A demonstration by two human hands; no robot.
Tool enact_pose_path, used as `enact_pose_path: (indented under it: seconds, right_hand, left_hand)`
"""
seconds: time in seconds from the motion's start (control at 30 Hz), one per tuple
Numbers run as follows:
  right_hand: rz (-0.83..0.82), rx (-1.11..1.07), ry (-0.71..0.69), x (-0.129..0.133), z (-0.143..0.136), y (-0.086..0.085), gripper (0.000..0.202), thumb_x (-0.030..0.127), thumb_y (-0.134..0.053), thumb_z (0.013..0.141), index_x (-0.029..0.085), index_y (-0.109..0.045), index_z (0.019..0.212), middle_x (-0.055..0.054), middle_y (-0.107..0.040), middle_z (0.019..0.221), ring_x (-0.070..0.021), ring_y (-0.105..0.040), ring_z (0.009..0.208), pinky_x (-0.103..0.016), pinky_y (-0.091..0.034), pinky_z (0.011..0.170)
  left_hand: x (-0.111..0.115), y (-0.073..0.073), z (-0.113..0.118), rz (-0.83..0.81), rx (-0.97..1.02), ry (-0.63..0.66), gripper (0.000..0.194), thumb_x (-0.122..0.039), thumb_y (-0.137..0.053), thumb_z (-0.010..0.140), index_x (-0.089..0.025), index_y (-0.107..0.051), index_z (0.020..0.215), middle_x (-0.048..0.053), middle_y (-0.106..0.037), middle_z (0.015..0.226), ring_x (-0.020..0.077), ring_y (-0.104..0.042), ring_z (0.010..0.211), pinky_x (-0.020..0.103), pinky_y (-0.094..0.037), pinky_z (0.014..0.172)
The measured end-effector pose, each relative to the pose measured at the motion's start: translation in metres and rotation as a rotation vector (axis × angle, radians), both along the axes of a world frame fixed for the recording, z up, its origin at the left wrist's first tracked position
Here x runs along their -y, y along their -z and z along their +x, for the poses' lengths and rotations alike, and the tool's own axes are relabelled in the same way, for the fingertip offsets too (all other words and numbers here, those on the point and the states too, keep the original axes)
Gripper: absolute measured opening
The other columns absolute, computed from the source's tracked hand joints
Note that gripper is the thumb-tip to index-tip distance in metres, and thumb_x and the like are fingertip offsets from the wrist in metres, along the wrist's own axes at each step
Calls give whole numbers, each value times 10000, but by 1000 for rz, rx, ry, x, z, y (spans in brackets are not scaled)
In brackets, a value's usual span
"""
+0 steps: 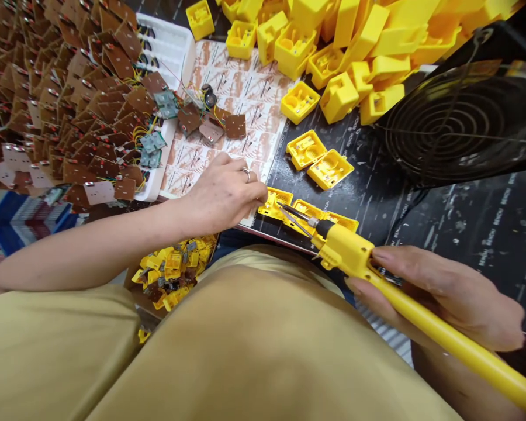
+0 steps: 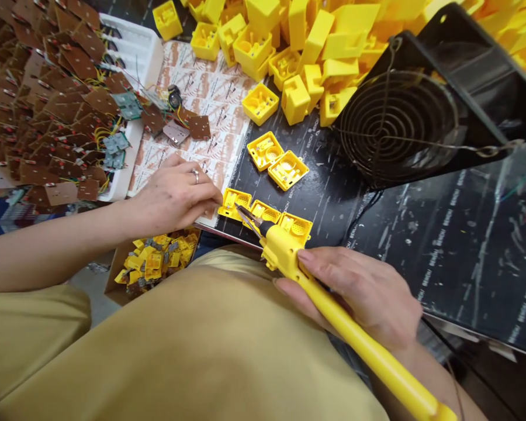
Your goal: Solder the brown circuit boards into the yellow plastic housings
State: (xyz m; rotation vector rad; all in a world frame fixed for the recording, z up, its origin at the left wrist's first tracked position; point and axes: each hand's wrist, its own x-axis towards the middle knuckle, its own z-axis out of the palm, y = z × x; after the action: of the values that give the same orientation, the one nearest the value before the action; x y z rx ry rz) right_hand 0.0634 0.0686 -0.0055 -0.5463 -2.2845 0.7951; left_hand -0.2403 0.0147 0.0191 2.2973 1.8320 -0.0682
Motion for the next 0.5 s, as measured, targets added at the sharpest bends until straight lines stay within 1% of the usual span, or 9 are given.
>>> enact_pose_path:
  seconds: [0.07, 0.13, 0.23, 0.3, 0.37, 0.43, 0.47, 0.5]
  right_hand:
    - [-33, 32, -32, 2, -2, -5, 372, 186, -676, 918, 309, -612, 1263, 1, -722, 843, -179, -714, 719, -290, -613, 650]
    - [-44, 69, -51, 3, -3, -8, 230, 205, -660, 935, 294, -635, 1146, 0, -721, 847, -176, -716, 748, -293, -616, 683]
    - [-4, 126, -83, 1, -3, -11, 43, 248, -639, 960, 238, -650, 1000, -25, -719, 850, -165, -719, 785, -272, -618, 748]
    - [72, 140, -124, -2, -4, -12, 33, 232, -630, 966, 210, -653, 958, -32, -722, 855, -150, -720, 803, -245, -616, 770]
    - [165, 102, -165, -6, -7, -14, 15, 204, -648, 953, 191, -646, 947, -29, -727, 851, -135, -720, 802, -221, -616, 764]
    - [243, 48, -194, -9, -12, -18, 68, 184, -699, 921, 175, -632, 935, -25, -729, 830, -118, -717, 774, -196, -613, 740]
    - [251, 43, -196, -9, -15, -22, 101, 181, -725, 902, 171, -631, 935, -25, -732, 828, -113, -717, 770, -190, -611, 735]
    - [224, 48, -180, -8, -18, -25, 126, 186, -749, 884, 175, -635, 935, -21, -737, 831, -111, -719, 770, -189, -612, 738]
  left_hand:
    - [1, 1, 3, -58, 44, -38, 207, -240, -529, 935, -204, -732, 915, 40, -749, 843, 205, -664, 821, 329, -477, 755]
    - [0, 1, 5, -85, 57, -62, 202, -250, -538, 938, -186, -729, 933, 44, -747, 840, 188, -669, 763, 286, -453, 668]
    - [-3, -2, 7, -108, 25, -37, 221, -227, -517, 935, -180, -734, 934, 47, -750, 838, 178, -679, 742, 268, -444, 643]
    - [-6, -5, 9, -132, -6, -21, 236, -207, -503, 929, -180, -737, 939, 48, -753, 837, 173, -682, 741, 262, -448, 649]
    - [-9, -7, 11, -155, -41, -17, 256, -208, -484, 935, -178, -738, 938, 51, -754, 826, 172, -680, 734, 261, -451, 652]
    - [-11, -9, 12, -178, -80, -15, 280, -220, -461, 948, -170, -736, 933, 59, -752, 812, 178, -680, 726, 266, -451, 646]
    - [-11, -10, 13, -190, -95, -12, 289, -223, -452, 953, -164, -734, 934, 64, -752, 810, 183, -682, 726, 270, -450, 644]
    - [-12, -10, 14, -200, -106, -9, 294, -223, -446, 956, -160, -733, 940, 68, -752, 813, 188, -685, 729, 273, -451, 642]
